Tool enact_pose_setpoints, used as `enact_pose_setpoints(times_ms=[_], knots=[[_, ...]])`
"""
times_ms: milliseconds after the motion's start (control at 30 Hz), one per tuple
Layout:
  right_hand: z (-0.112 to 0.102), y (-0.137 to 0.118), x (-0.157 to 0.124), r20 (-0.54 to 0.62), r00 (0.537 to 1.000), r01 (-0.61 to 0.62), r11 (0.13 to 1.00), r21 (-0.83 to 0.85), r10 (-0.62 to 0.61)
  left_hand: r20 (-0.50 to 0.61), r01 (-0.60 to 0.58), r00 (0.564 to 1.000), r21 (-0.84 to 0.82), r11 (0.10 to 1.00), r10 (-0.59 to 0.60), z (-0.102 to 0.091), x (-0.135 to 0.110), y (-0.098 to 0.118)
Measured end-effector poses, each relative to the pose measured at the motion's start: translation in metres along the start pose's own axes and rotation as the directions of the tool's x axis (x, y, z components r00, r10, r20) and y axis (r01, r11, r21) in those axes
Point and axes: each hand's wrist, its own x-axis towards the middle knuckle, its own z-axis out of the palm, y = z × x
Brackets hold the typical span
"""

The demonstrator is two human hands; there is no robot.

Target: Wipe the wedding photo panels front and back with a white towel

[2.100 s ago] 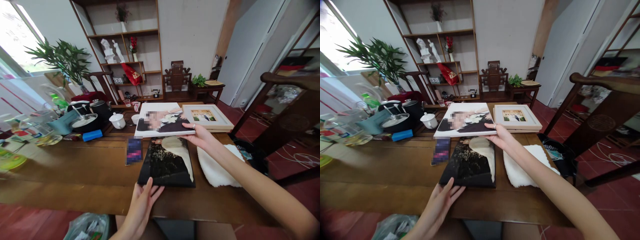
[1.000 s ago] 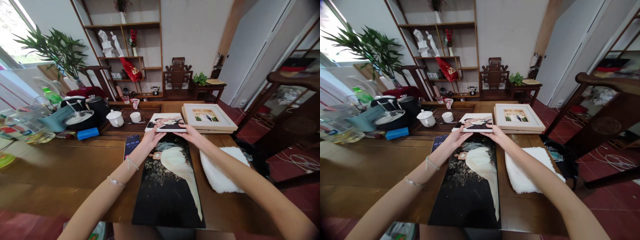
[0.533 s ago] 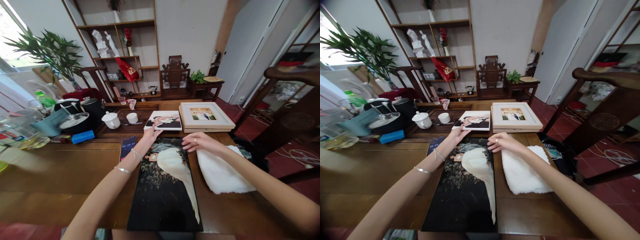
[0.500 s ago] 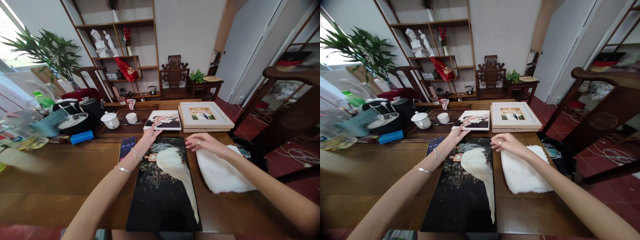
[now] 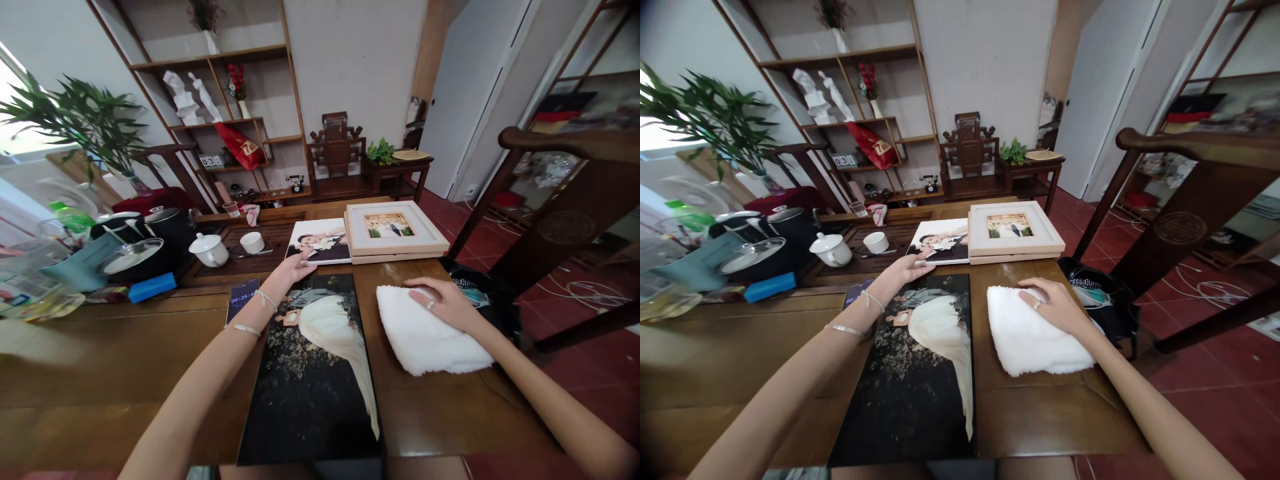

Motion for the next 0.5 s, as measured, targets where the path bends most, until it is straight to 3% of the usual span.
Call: enact_pose_setpoints(times_ms=[200, 500], knots=[[0.0, -0.006, -0.002, 0.022, 0.995, 0.1, 0.994, -0.047, -0.099, -0.005, 0.012, 1.0, 0.08, 0.997, -0.012, 0.005, -0.016, 0.008], [0.0, -0.013, -0.004, 0.05, 0.988, 0.149, 0.979, -0.143, -0.143, -0.016, -0.005, 1.0, 0.151, 0.989, 0.008, 0.015, -0.025, 0.016]])
